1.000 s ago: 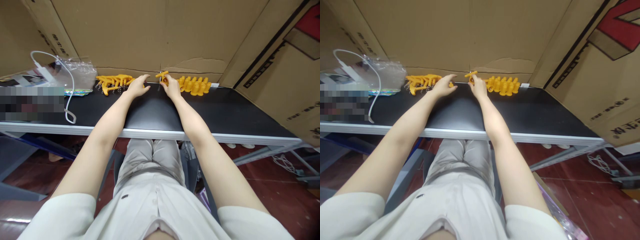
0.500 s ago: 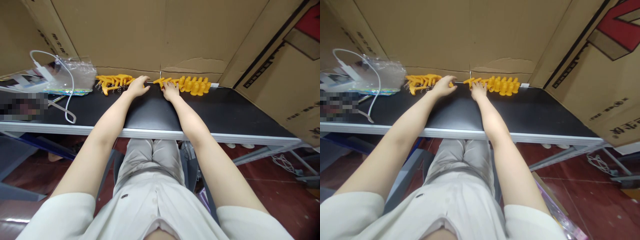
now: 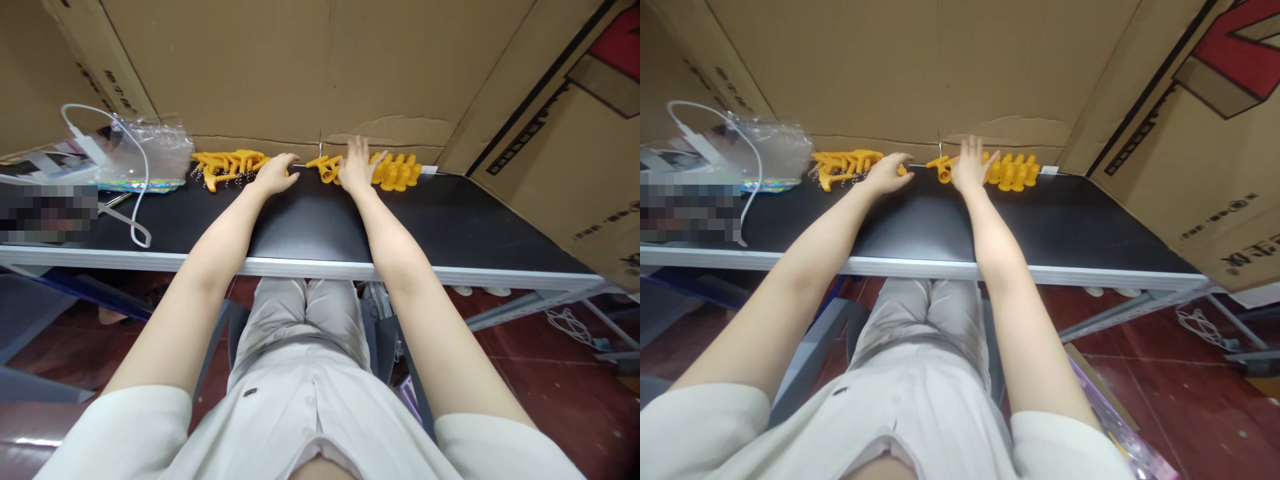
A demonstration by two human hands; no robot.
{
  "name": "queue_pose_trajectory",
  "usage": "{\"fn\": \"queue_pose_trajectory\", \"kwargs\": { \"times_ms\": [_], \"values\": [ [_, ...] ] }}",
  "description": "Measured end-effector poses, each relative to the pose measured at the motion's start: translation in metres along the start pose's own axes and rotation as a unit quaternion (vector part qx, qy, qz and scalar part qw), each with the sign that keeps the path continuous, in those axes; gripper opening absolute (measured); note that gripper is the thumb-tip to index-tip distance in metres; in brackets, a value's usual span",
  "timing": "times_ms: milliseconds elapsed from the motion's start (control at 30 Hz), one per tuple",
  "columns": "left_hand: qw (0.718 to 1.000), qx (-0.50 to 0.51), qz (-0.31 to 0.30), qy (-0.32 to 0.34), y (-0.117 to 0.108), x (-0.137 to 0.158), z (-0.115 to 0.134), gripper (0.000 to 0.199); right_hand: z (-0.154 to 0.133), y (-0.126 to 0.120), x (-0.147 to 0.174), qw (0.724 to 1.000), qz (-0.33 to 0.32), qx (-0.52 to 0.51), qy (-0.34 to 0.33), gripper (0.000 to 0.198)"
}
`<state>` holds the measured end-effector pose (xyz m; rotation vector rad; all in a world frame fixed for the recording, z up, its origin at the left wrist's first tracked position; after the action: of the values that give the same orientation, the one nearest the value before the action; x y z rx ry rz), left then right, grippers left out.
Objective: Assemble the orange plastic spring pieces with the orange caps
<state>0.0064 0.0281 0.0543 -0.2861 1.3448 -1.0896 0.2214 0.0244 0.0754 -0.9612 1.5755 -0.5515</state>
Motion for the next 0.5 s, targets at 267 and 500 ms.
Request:
{"fn": "queue_pose_trajectory", "kwargs": {
  "times_ms": [267, 500],
  "values": [
    [1.000, -0.005, -0.005, 0.001, -0.001, 0.000, 0.000, 0.059, 0.091, -0.043, -0.001, 0.959, 0.133, 0.084, 0.235, 0.060],
    [1.000, -0.003, -0.003, 0.001, -0.001, 0.000, 0.001, 0.060, 0.109, -0.034, 0.005, 0.951, 0.119, 0.098, 0.268, 0.055]
  ]
}}
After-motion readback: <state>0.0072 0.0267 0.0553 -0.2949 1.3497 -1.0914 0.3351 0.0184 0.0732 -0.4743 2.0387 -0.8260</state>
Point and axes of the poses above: each hand's wrist, its own x-axis away from the middle knuckle, its own y-axis out of the palm, z = x × y, the point moved 8 cm from there along -x, towards the middle knuckle, and after that the axes turned 12 degrees about z, right-handed, at the moved point
